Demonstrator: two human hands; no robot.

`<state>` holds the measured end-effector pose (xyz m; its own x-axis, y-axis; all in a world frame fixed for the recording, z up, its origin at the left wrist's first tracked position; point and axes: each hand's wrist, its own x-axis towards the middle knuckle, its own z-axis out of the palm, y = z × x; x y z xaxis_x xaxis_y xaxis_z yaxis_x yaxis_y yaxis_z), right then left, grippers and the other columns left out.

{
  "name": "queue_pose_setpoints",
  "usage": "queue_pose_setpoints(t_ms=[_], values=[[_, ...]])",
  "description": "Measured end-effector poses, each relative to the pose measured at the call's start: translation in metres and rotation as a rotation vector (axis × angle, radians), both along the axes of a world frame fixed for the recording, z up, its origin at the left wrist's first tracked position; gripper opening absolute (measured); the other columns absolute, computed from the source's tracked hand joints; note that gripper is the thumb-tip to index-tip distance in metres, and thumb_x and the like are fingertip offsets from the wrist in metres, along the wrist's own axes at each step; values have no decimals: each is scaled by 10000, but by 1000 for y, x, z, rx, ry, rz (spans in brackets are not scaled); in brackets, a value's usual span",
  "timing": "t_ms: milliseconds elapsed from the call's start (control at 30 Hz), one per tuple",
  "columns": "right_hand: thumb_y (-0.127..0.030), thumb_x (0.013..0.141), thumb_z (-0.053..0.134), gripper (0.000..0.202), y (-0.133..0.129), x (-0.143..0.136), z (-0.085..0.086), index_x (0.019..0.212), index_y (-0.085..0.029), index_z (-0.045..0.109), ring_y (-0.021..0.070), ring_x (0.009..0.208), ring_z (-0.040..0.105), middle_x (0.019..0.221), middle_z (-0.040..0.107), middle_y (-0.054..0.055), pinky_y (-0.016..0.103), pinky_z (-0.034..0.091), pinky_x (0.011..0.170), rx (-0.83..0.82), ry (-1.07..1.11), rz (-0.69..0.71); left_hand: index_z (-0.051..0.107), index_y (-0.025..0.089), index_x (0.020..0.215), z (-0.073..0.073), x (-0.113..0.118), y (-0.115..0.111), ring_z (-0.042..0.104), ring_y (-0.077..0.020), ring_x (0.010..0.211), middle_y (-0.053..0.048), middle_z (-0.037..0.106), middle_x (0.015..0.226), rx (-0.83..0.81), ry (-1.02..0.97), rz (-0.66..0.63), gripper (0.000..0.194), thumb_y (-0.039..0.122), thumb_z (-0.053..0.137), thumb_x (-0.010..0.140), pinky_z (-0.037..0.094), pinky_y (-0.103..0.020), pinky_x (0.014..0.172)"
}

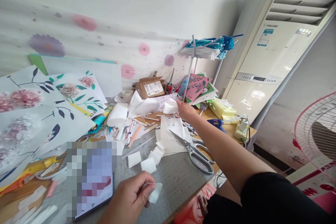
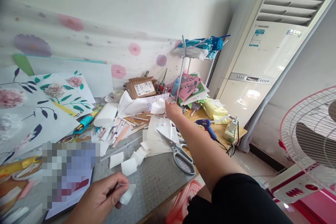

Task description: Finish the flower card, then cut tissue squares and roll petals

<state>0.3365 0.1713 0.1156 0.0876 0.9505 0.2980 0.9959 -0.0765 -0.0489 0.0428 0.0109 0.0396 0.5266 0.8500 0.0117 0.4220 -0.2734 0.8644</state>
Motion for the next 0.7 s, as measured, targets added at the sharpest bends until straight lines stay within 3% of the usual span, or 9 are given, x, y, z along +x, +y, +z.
queue_pose_setpoints(t_ms=[133, 233, 367, 500, 700], values=[[-319, 933, 584, 362, 2, -38, -15, 1261, -171, 549, 254, 1125, 580, 1305, 551, 106, 479, 503, 928, -120, -79, 267, 624, 217, 823, -3, -3, 3, 615, -170, 615, 17, 600, 643, 6, -12, -1, 280, 406, 437, 912, 452, -233, 612], [-306, 944, 567, 294, 3, -78, -26, 1203, -170, 588, 226, 1076, 606, 1240, 598, 90, 447, 516, 910, -244, -118, 486, 655, 229, 876, -3, -3, 3, 617, -174, 638, 8, 629, 678, 34, -26, 21, 274, 389, 435, 910, 466, -230, 613], [-312, 940, 574, 276, 10, -119, -39, 1170, -162, 600, 211, 1014, 627, 1182, 620, 86, 420, 538, 862, -372, -196, 576, 675, 243, 872, 1, -2, 3, 619, -164, 672, 6, 675, 745, 130, -25, 17, 228, 316, 460, 891, 465, -216, 637], [-318, 942, 571, 267, 19, -130, -43, 1154, -159, 604, 207, 1001, 628, 1166, 623, 84, 414, 540, 853, -399, -270, 594, 678, 235, 860, 7, -2, 3, 625, -154, 704, 5, 687, 779, 193, -12, -2, 215, 245, 464, 879, 451, -206, 659], [-279, 932, 580, 193, 19, -116, -44, 1058, -145, 643, 224, 1062, 607, 1106, 650, 73, 438, 509, 900, -376, -318, 671, 670, 219, 843, 6, -2, 1, 628, -155, 706, 6, 685, 776, 159, 17, 0, 220, 199, 452, 863, 438, -216, 657]])
